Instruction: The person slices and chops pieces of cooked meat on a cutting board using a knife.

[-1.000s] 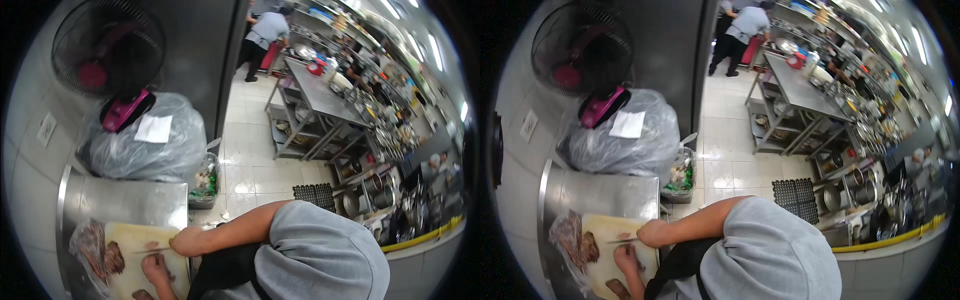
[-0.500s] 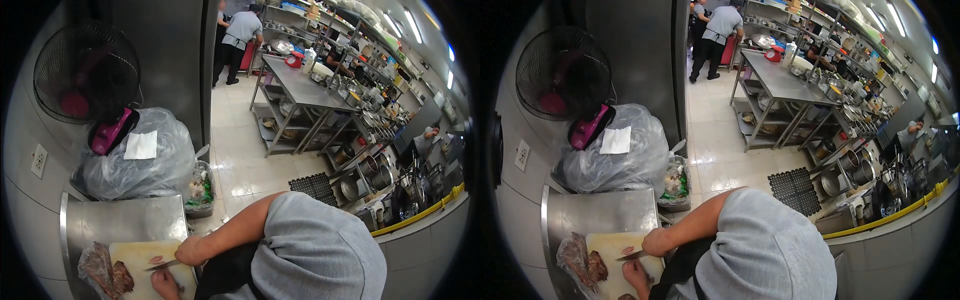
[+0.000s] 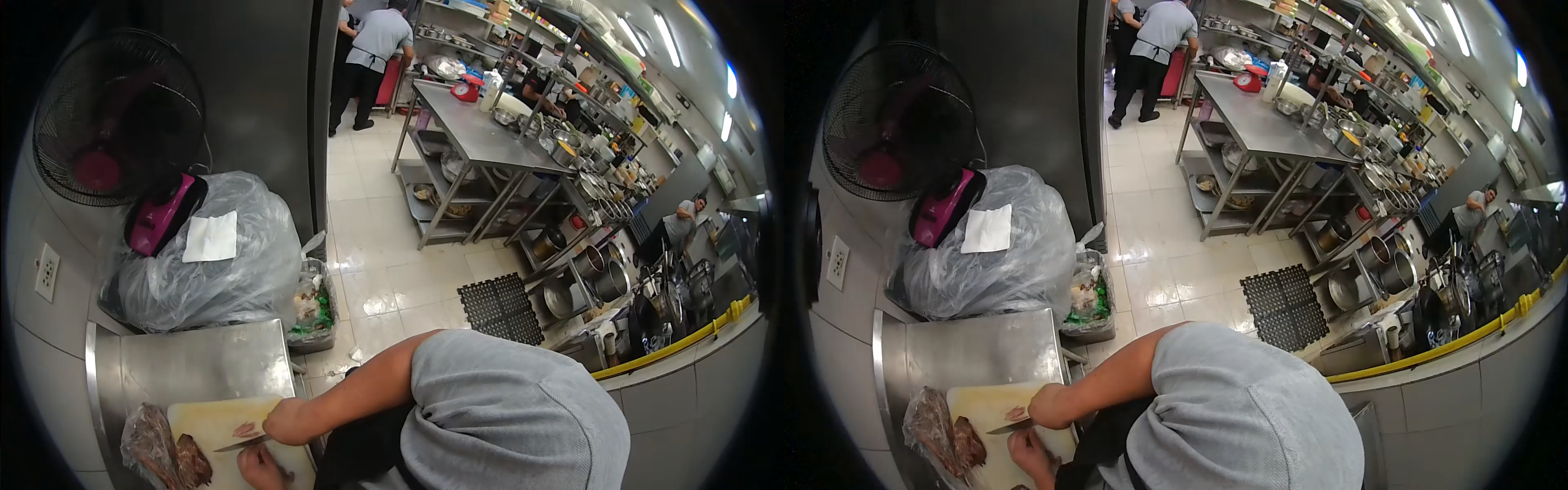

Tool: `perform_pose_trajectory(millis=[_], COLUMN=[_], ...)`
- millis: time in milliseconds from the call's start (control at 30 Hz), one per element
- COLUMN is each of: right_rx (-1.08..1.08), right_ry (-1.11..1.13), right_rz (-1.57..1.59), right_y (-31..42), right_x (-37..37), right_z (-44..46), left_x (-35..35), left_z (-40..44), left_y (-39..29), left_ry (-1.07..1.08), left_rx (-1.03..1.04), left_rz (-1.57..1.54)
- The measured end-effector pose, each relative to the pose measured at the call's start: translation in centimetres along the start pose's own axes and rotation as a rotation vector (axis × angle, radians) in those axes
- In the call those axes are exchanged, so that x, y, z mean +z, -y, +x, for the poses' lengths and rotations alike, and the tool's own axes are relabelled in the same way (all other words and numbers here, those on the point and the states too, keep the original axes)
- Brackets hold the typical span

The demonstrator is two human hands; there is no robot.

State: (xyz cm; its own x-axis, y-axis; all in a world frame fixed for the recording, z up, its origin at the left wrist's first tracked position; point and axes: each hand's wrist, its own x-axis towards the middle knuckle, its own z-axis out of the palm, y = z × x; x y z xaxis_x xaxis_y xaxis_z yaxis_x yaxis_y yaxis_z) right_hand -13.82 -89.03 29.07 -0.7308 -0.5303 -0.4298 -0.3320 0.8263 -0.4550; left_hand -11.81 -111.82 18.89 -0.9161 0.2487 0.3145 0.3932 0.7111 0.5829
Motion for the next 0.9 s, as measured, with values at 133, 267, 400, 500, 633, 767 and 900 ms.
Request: perform_pose_trajectory(millis=[133, 267, 400, 500, 633, 767, 900], right_rx=[0.002, 0.001, 0.014, 0.014, 0.052, 0.044, 0.082], right_ry=[-0.071, -0.067, -0.02, 0.003, -0.04, -0.028, 0.01], right_rz=[0.066, 0.112, 0.15, 0.153, 0.153, 0.126, 0.144], right_y=[-0.3, -0.3, 0.2, -0.1, -0.2, -0.2, 0.1], right_x=[-0.2, -0.8, 0.2, 1.2, 0.9, 1.5, 0.4], right_z=[-0.8, -2.5, -3.1, -2.3, -2.2, -1.3, -2.0], left_x=[-1.9, -3.7, -2.8, -0.4, 0.1, -0.1, 0.1], left_z=[-0.1, -2.0, -3.5, -4.7, -4.7, -4.5, -4.3], left_y=[-0.6, 1.0, -1.7, 0.4, -0.5, -0.8, 0.5], left_ry=[0.107, -0.022, -0.22, -0.277, -0.249, -0.159, -0.158], left_rx=[-0.111, -0.193, -0.148, -0.255, -0.174, -0.188, -0.191], left_rz=[-0.007, 0.062, 0.31, 0.142, 0.182, 0.108, 0.038])
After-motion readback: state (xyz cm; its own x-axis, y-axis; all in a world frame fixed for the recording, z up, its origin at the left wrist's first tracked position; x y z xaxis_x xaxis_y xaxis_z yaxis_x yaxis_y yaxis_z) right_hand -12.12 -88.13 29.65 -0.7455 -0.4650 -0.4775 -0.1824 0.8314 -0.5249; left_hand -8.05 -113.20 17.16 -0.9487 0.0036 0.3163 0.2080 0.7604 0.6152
